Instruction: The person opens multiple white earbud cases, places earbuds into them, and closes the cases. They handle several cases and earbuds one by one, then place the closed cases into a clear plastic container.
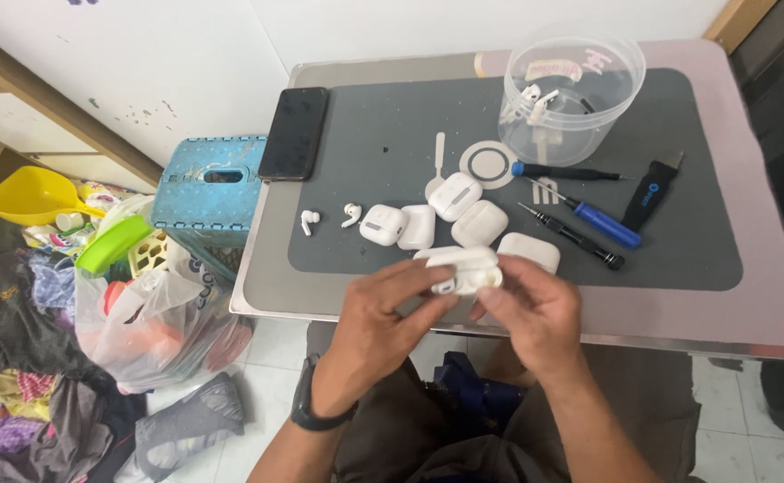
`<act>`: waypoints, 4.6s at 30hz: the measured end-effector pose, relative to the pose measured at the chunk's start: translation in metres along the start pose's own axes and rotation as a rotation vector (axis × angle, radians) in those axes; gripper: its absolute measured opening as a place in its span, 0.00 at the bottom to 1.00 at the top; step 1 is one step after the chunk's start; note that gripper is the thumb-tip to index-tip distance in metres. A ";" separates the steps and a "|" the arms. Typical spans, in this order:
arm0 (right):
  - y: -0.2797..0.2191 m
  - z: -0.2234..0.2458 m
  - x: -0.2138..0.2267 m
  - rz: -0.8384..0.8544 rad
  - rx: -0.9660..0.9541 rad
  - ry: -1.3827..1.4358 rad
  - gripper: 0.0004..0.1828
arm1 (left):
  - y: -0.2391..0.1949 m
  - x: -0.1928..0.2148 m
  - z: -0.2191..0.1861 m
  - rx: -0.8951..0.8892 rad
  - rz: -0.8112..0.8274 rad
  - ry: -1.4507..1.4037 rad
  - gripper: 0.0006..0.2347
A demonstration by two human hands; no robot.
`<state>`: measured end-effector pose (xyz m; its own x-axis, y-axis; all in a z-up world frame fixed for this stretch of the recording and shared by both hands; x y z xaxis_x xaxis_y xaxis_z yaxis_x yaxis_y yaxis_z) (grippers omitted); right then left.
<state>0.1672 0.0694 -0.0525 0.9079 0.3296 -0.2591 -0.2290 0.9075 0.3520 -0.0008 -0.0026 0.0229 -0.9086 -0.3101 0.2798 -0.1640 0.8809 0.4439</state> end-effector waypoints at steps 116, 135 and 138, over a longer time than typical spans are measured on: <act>-0.033 0.078 0.156 -0.571 -0.164 -1.105 0.20 | 0.048 -0.066 0.057 -0.245 0.182 1.119 0.12; -0.021 0.031 -0.013 0.062 -0.207 -0.032 0.18 | -0.020 0.001 0.010 -0.017 0.079 -0.136 0.24; -0.021 0.023 -0.012 0.121 -0.185 -0.013 0.20 | -0.016 0.002 0.025 0.206 0.023 -0.307 0.15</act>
<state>0.1693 0.0402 -0.0359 0.8740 0.4367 -0.2130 -0.3960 0.8942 0.2086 -0.0094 -0.0085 -0.0048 -0.9807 -0.1955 0.0051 -0.1880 0.9496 0.2507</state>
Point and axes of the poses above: each hand's wrist, its own y-axis towards the middle knuckle, its own x-axis out of the back of the hand, z = x × y, the point moved 1 cm from there along y, towards the middle knuckle, and after that the axes turned 3 degrees about x, right-handed, at the moved point
